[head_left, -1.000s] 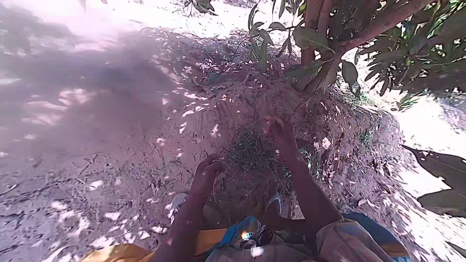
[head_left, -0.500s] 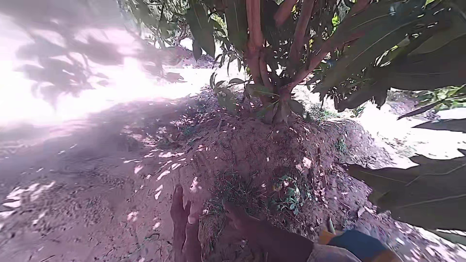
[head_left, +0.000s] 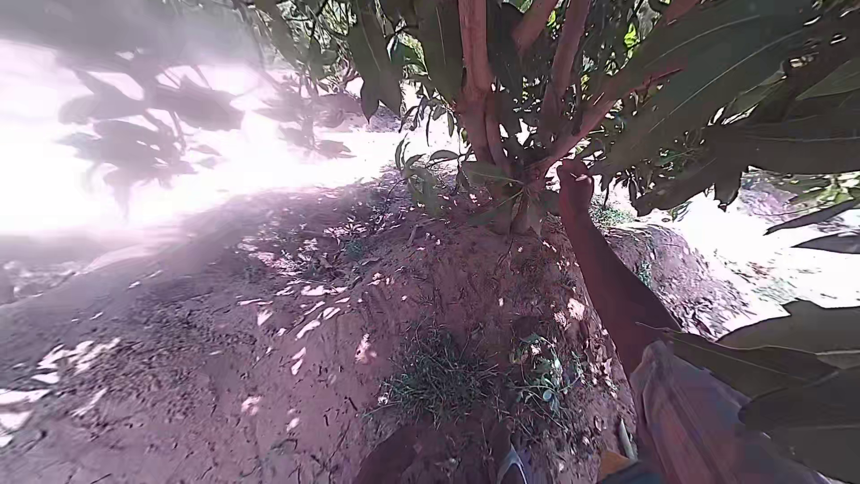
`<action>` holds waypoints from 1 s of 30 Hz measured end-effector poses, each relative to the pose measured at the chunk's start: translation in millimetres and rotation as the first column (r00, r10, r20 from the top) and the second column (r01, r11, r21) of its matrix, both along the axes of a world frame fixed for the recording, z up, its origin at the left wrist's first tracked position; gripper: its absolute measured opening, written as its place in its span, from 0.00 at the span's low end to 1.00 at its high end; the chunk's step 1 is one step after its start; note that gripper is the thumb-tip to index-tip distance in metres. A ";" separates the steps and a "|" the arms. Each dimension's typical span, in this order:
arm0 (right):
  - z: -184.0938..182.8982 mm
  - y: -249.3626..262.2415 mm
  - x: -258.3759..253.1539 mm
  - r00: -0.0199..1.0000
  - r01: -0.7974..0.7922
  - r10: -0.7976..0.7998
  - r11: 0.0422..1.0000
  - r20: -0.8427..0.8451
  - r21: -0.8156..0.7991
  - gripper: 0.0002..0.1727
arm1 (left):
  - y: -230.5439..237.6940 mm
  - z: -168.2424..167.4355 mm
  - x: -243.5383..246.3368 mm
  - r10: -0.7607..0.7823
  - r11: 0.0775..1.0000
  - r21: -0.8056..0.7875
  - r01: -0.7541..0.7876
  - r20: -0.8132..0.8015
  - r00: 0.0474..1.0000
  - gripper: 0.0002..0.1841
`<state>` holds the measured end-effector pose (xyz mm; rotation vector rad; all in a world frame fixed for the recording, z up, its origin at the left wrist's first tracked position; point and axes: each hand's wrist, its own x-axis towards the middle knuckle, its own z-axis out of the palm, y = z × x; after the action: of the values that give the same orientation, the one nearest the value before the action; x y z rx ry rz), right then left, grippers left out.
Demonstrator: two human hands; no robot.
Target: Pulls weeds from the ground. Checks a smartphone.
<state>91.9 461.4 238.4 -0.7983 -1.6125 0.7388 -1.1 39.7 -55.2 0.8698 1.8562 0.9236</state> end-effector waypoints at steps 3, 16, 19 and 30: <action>9.6 48.3 -2.6 0.998 0.032 -0.023 0.982 0.055 -0.184 0.22 | 5.4 0.7 0.9 0.032 0.999 -0.033 -0.030 0.058 0.998 0.23; 16.3 119.9 -60.1 0.987 -0.155 0.157 0.935 -0.020 -0.319 0.23 | 6.5 -3.0 -7.4 0.227 0.972 -0.112 -0.209 0.184 0.956 0.23; 13.2 125.3 -67.9 0.996 -0.089 0.086 0.931 -0.023 -0.353 0.24 | 5.0 -4.6 -7.9 0.235 0.971 -0.097 -0.220 0.182 0.955 0.22; 16.3 103.6 -73.8 0.997 0.060 -0.073 0.930 -0.023 -0.362 0.25 | 2.8 -4.8 -8.0 0.221 0.972 -0.111 -0.205 0.162 0.962 0.22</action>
<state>18.1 565.1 254.7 -1.0915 -1.4266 1.0123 -9.1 42.5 -60.0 0.5212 1.8487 1.0016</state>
